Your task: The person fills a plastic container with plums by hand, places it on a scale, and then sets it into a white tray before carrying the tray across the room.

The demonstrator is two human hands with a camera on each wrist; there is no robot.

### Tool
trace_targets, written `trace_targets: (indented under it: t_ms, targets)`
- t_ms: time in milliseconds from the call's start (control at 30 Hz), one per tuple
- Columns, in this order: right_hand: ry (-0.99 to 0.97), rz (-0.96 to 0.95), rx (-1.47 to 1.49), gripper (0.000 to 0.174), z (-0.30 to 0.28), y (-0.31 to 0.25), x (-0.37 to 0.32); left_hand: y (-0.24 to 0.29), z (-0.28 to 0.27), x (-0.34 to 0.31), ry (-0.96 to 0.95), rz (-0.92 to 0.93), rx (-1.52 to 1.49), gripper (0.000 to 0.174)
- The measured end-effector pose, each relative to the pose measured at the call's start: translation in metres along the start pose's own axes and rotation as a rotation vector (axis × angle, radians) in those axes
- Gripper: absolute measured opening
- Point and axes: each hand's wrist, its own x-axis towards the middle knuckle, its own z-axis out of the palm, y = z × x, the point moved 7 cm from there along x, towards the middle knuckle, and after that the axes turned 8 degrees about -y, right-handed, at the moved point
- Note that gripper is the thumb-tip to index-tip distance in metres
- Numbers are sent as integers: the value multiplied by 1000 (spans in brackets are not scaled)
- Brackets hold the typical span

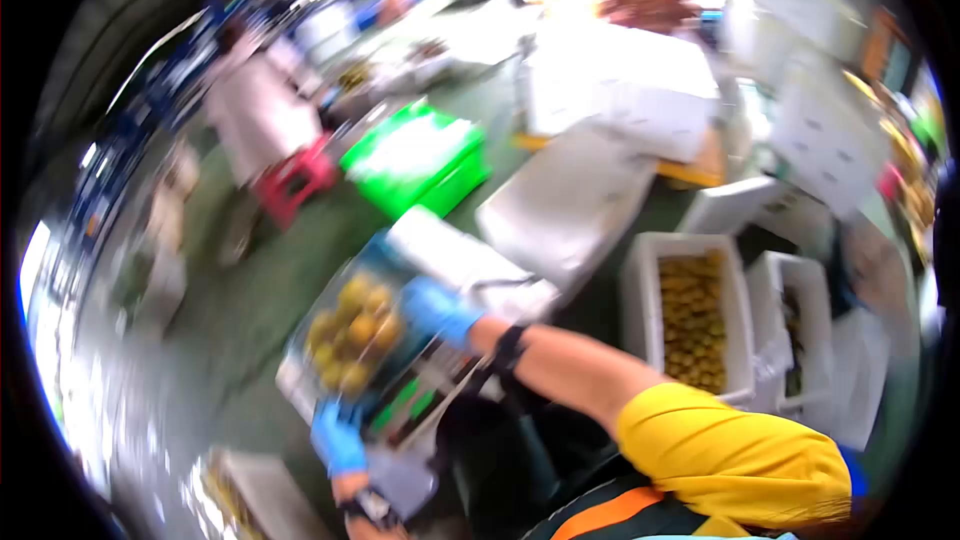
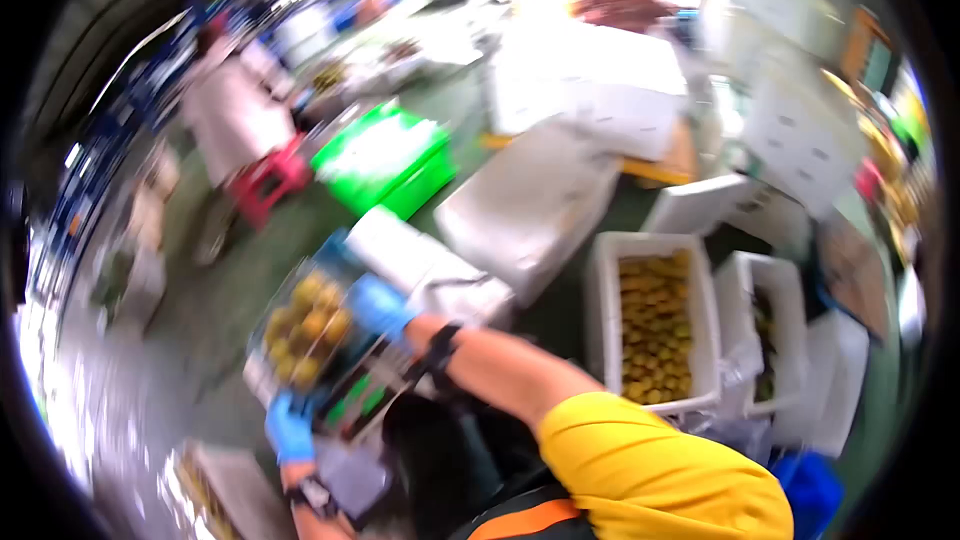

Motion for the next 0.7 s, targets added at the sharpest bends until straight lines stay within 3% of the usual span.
trace_targets:
  t_ms: [33, 67, 100, 233, 267, 300, 367, 433, 467, 500, 533, 600, 633, 667, 700]
  targets:
    - [264, 38, -93, 25, -10, -40, -13, -26, -40, 30, -132, -80, -38, 10]
    - [220, 316, -153, 27, -13, -39, -15, -15, -17, 20, -46, -110, 15, 10]
    - [227, 304, -242, 29, -12, -25, -12, -1, -6, -3, 68, -134, 71, 10]
    - [-60, 536, -136, 40, -10, -40, -25, -4, 1, -6, 83, -38, 95, 15]
    - [-52, 492, -210, 40, -7, -34, -21, -5, 1, -6, 78, -18, 121, 17]
    - [7, 389, -634, 35, -3, -14, -6, -6, 3, -5, 76, 5, 141, 19]
    - [-84, 254, -991, 26, 6, -33, -6, -2, 15, -10, 86, 28, 102, 17]
    - [98, 346, -510, 20, -3, 7, -3, -9, 4, 3, -96, 43, 149, 17]
    - [46, -114, -383, 19, -14, -51, -29, -14, -1, 8, -170, 121, 12, 17]
    - [-38, -141, 31, 21, -11, -103, -44, 10, 21, -21, -79, 100, 54, 17]
    - [-72, 38, 226, 14, -4, -129, -58, 13, 14, -44, 53, -18, -37, 17]
    - [-23, 416, 637, 13, 7, -181, -98, 10, 16, -84, -78, -8, -410, 14]
    - [-131, 118, 448, 16, 13, -239, -96, 10, 25, -111, -171, -1, -635, 16]
    - [-61, 154, 336, 16, 15, -263, -110, 13, 25, -133, -200, 96, -794, 17]
    - [7, 129, 246, 16, 3, -248, -112, 17, 26, -153, -243, 189, -956, 19]
